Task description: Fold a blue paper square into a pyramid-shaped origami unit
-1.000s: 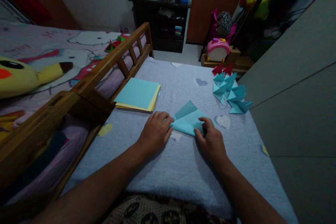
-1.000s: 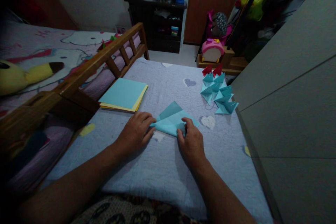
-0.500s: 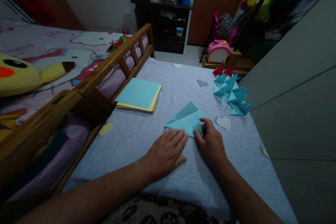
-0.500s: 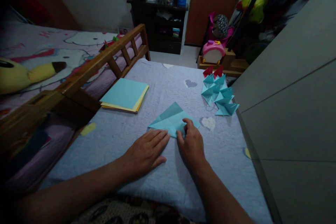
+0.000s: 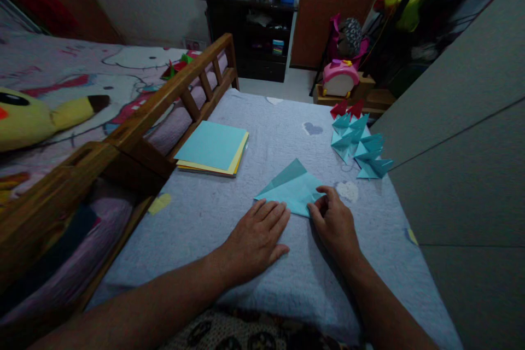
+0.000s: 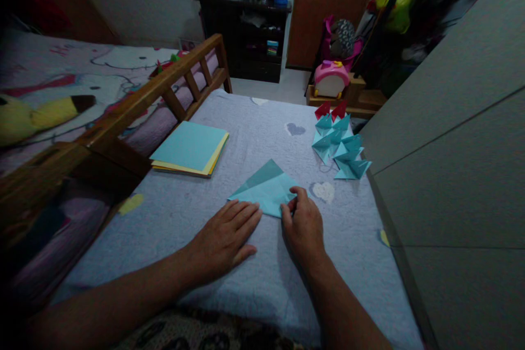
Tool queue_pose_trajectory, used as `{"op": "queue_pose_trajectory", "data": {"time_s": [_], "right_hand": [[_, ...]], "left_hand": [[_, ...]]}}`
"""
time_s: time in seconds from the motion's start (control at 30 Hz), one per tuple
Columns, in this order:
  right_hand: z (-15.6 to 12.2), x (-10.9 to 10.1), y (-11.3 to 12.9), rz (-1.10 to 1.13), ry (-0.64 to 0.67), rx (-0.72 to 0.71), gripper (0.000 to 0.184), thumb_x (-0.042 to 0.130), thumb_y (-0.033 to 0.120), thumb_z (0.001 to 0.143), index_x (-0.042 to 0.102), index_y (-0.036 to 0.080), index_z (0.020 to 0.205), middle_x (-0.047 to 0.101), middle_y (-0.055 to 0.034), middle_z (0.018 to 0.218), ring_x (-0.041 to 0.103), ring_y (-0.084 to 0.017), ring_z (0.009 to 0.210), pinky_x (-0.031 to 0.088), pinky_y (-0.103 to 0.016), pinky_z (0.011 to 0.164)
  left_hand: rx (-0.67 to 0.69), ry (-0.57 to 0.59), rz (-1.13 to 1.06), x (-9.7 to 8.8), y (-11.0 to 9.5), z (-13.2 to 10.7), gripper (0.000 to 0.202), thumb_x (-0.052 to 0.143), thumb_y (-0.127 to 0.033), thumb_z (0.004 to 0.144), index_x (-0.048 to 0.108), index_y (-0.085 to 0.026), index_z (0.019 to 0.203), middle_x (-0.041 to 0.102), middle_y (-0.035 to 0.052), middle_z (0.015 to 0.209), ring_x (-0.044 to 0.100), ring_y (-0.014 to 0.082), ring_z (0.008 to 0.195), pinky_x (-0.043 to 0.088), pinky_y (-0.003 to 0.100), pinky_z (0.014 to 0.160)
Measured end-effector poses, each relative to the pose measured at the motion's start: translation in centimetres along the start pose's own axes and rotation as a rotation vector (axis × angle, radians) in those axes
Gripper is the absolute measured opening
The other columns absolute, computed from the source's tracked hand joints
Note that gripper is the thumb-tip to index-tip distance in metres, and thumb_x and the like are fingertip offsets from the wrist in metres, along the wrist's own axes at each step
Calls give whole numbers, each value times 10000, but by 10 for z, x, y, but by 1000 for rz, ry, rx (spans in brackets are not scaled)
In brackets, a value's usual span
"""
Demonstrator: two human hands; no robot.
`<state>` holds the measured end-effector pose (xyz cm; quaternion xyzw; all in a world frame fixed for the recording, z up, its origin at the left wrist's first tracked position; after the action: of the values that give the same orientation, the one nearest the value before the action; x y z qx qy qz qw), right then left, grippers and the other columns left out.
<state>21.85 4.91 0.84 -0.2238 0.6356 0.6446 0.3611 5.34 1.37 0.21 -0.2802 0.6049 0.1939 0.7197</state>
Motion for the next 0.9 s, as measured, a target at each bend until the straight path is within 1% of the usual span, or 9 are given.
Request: {"op": "queue_pose_trajectory", "data": {"time_s": [0.13,0.27,0.4,0.53,0.8,0.9], "right_hand": [[0,3,1,-44,18,11,307,513,293,841,560,165,1117,627,-17,733,600,-204,679,415,-316,666],[0,3,3,-101,13,-15,227,511,283,843,574,174,1033,613,-15,711,585,-206,677,399,-319,674],[1,4,5,-163,9,-63,172,506,261,843,593,180,968,616,-32,724,578,-215,702,391,-325,687],[2,4,6,-171,8,-78,167,501,251,846,602,179,958,623,-39,729,577,-217,702,388,-325,683],[1,4,6,-167,3,-95,158,502,235,844,601,190,958,634,-42,734,575,-216,704,399,-327,692],[1,5,6,-167,11,-92,168,494,233,847,598,182,970,625,-45,736,577,-224,716,403,-336,705]], "left_hand": [[-5,19,15,4,1,-2,613,476,-502,1014,361,-152,1505,441,116,1558,358,283,1439,220,462,1221],[-4,30,27,8,1,-3,611,440,-486,1026,337,-138,1518,396,121,1590,328,279,1471,241,448,1217],[-10,35,34,9,1,-3,622,448,-450,1017,309,-125,1529,375,133,1602,309,282,1489,272,445,1209],[-11,54,38,9,1,-2,627,455,-437,1007,306,-119,1526,357,140,1610,288,284,1502,286,444,1204],[-4,36,77,10,1,-4,650,446,-472,1010,287,-124,1535,331,130,1624,240,281,1518,247,450,1216],[-33,26,87,11,3,-5,683,468,-516,998,289,-142,1541,347,123,1615,271,303,1496,227,472,1222]]}}
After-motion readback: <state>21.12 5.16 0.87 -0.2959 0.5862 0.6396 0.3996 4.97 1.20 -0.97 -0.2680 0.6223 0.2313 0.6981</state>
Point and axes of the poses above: each hand's wrist, its own z-axis towards the middle knuckle, its own x-axis out of the palm, y = z × x, the point moved 9 cm from there along z, towards the middle knuckle
